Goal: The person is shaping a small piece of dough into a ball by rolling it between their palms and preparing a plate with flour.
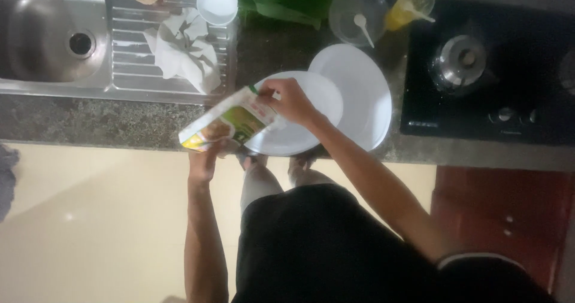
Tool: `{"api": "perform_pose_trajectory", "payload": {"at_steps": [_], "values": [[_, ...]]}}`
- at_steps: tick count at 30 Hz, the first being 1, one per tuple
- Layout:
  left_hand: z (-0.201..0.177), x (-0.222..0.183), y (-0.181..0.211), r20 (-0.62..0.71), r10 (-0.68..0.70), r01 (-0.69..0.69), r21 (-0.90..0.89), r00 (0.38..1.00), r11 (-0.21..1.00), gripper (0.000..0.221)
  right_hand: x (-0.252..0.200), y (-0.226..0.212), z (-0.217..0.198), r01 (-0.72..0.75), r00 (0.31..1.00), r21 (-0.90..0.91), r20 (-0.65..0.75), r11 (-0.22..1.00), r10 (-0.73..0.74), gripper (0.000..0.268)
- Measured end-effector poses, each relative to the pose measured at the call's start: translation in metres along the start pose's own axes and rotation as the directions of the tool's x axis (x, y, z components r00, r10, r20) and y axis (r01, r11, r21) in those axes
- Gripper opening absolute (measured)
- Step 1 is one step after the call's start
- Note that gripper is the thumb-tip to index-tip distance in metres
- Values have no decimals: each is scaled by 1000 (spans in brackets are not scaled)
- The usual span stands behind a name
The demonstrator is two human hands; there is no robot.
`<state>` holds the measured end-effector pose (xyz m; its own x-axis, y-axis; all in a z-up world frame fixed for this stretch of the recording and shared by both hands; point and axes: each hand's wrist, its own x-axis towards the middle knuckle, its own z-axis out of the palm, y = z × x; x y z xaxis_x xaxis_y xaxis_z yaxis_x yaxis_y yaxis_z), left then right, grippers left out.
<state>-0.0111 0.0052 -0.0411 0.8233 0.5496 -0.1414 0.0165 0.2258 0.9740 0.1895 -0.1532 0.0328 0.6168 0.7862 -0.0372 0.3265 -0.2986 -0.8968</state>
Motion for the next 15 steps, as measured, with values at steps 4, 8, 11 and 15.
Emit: {"api": "perform_pose_trajectory", "payload": {"at_steps": [4, 8, 11, 15], "values": [[2, 4, -1, -26, -40, 33, -215, 999, 976, 25, 14, -21, -7, 89, 990, -50, 111, 995, -83, 16], [9, 4, -4, -121, -164, 97, -432, 979, 897, 39, 23, -37, -6, 171, 980, -66, 112, 983, -162, 26], [-5, 4, -44, -39, -139, 100, -508, 990, 855, 37, 33, -47, -10, 318, 948, -115, 67, 941, -312, 29], [-1, 7, -73, 45, -113, 115, -641, 993, 759, 11, 39, -27, 0, 511, 845, -357, 40, 782, -533, 12]]}}
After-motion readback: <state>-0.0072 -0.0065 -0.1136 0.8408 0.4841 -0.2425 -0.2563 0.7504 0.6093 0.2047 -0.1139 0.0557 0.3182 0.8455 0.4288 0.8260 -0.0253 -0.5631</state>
